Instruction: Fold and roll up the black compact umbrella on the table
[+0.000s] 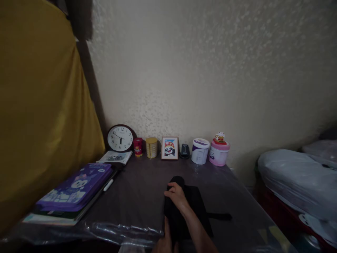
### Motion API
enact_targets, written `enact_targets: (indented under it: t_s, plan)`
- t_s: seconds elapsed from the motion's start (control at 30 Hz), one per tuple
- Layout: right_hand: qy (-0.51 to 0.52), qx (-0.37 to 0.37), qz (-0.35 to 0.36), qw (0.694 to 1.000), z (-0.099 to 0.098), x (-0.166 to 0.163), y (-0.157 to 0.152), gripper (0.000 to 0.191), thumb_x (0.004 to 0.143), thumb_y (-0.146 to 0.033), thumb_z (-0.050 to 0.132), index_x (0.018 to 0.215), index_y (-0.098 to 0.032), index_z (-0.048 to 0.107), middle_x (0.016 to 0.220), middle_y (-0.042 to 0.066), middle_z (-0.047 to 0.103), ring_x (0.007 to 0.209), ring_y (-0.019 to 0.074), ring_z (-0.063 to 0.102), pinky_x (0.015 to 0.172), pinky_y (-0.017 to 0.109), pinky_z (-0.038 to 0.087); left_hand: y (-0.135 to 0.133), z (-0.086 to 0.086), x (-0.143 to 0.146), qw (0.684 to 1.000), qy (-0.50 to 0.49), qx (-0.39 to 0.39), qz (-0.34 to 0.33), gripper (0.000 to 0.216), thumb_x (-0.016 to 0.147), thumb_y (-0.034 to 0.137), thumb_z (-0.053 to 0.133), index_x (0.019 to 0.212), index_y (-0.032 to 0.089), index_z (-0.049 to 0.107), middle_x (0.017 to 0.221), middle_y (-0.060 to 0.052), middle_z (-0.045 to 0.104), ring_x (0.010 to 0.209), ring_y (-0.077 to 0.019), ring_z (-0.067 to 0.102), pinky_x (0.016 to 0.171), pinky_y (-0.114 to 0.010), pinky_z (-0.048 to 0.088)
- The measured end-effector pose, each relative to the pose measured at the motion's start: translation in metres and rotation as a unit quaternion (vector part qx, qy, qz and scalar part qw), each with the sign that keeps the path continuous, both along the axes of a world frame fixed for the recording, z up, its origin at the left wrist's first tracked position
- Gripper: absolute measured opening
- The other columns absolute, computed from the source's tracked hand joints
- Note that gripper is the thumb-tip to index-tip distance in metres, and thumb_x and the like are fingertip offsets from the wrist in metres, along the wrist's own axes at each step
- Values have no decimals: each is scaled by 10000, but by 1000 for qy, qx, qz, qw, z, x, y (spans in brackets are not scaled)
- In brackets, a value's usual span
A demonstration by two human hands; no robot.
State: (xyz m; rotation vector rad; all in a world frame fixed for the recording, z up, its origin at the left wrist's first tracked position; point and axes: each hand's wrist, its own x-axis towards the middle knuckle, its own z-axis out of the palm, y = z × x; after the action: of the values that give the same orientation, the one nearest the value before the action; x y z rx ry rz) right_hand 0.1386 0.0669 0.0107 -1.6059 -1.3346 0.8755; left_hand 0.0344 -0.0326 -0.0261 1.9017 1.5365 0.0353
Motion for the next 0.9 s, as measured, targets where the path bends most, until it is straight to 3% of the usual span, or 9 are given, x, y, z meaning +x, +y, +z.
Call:
enact_targets:
  t_s: [0.1, 0.33, 0.43, 0.53, 0.63, 0.73, 0.9]
  plan:
    - [-49, -12, 4, 999, -5, -1, 0, 356, 601, -176, 597, 955, -155, 564, 567, -49, 587, 603, 133, 563, 560, 219, 361, -1, 1, 3, 1000, 15, -3, 9, 663, 830, 228, 321, 1374, 41, -6, 1091, -165, 611, 981, -231, 588, 792, -291, 420]
    - [-141, -36, 9, 989, -2, 0, -3, 370, 629, -182, 581, 998, -182, 563, 677, -30, 657, 695, 134, 599, 587, 208, 359, -6, 2, -3, 994, -81, -3, 70, 697, 800, 258, 375, 1387, 95, 36, 1162, -143, 573, 958, -200, 601, 761, -247, 434]
    - [-156, -40, 11, 987, -1, -1, -3, 362, 643, -193, 577, 1004, -199, 561, 704, -30, 665, 710, 130, 609, 587, 201, 369, -4, 7, -5, 994, -100, 29, 35, 758, 771, 232, 416, 1389, 182, -19, 1227, -115, 532, 953, -181, 605, 751, -232, 434]
    - [-155, -30, 6, 987, -1, -2, -3, 343, 647, -205, 589, 989, -208, 566, 689, -28, 663, 701, 140, 613, 607, 214, 386, 2, 12, -4, 997, -66, 14, -40, 798, 755, 175, 424, 1377, 217, -75, 1064, -86, 639, 884, -183, 632, 706, -248, 442]
    - [-102, 8, 53, 993, 2, -1, -11, 298, 714, -241, 543, 1007, -192, 556, 647, -21, 655, 658, 146, 614, 614, 232, 415, 7, 16, -1, 997, -15, -8, -70, 802, 744, 115, 402, 1368, 192, -95, 945, -104, 678, 827, -213, 646, 663, -281, 444]
    - [-38, 88, 146, 985, 9, 5, -33, 244, 811, -297, 457, 997, -198, 580, 797, 15, 673, 759, 151, 620, 686, 245, 449, 6, 17, 1, 999, -2, -7, -42, 749, 763, 138, 386, 1371, 182, -50, 936, -137, 675, 815, -243, 646, 662, -314, 443]
    - [-151, 205, 130, 958, 3, 26, -70, 244, 874, -299, 404, 889, -249, 642, 941, 20, 650, 962, 168, 550, 900, 306, 387, 4, 14, 4, 1000, -9, -18, 4, 722, 780, 147, 384, 1376, 176, -24, 937, -132, 672, 823, -221, 643, 680, -289, 439]
